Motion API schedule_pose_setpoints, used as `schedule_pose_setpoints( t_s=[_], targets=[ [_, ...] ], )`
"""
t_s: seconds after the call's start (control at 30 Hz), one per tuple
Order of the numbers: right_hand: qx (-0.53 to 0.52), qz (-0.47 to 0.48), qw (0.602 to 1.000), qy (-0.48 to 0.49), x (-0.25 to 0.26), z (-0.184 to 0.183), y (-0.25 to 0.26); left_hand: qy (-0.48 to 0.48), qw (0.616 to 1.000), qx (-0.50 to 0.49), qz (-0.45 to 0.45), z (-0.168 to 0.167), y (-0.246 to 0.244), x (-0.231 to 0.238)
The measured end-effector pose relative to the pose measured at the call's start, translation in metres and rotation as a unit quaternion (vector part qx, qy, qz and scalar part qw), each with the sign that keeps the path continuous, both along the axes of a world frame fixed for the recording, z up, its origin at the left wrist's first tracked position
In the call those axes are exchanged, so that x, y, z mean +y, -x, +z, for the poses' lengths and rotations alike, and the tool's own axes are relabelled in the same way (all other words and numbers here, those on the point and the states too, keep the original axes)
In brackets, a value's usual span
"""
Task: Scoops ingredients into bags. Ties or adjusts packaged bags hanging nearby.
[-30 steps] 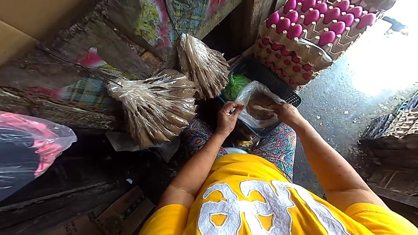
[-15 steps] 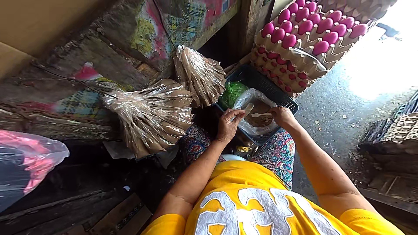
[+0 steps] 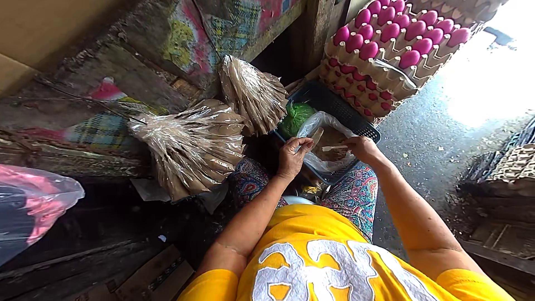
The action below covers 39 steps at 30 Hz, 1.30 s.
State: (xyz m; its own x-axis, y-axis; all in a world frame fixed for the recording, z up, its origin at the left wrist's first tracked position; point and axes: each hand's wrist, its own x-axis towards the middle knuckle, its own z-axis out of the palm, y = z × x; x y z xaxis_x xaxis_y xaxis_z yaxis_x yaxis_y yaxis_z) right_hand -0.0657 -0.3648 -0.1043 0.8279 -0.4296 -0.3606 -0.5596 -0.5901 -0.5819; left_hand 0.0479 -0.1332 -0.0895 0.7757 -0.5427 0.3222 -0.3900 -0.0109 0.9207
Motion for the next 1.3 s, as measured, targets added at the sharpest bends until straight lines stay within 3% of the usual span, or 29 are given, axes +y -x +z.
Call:
schedule_pose_setpoints(
  t_s=[0.17, 0.37, 0.77, 0.9, 1.3],
  targets=[
    [0.004, 0.042, 0.999, -0.003, 0.012, -0.005, -0.008, -0.009, 1.0, 0.006, 0.006, 0.001, 0.002, 0.003],
    [-0.004, 0.012, 0.999, -0.053, -0.001, 0.015, 0.003, -0.012, 1.0, -0.006, -0.008, 0.0, 0.002, 0.0],
    [-0.13, -0.022, 0.985, -0.114, -0.054, 0.112, 0.037, -0.055, 0.992, -0.109, -0.029, -0.006, 0.005, -0.013],
    [-0.16, 0.006, 0.977, -0.141, -0.066, 0.124, 0.035, -0.066, 0.992, -0.107, -0.028, -0.008, 0.004, -0.015],
    [-0.109, 0.092, 0.989, -0.037, -0.057, 0.147, 0.016, -0.088, 0.988, -0.126, -0.025, -0.008, 0.005, -0.017]
  ],
)
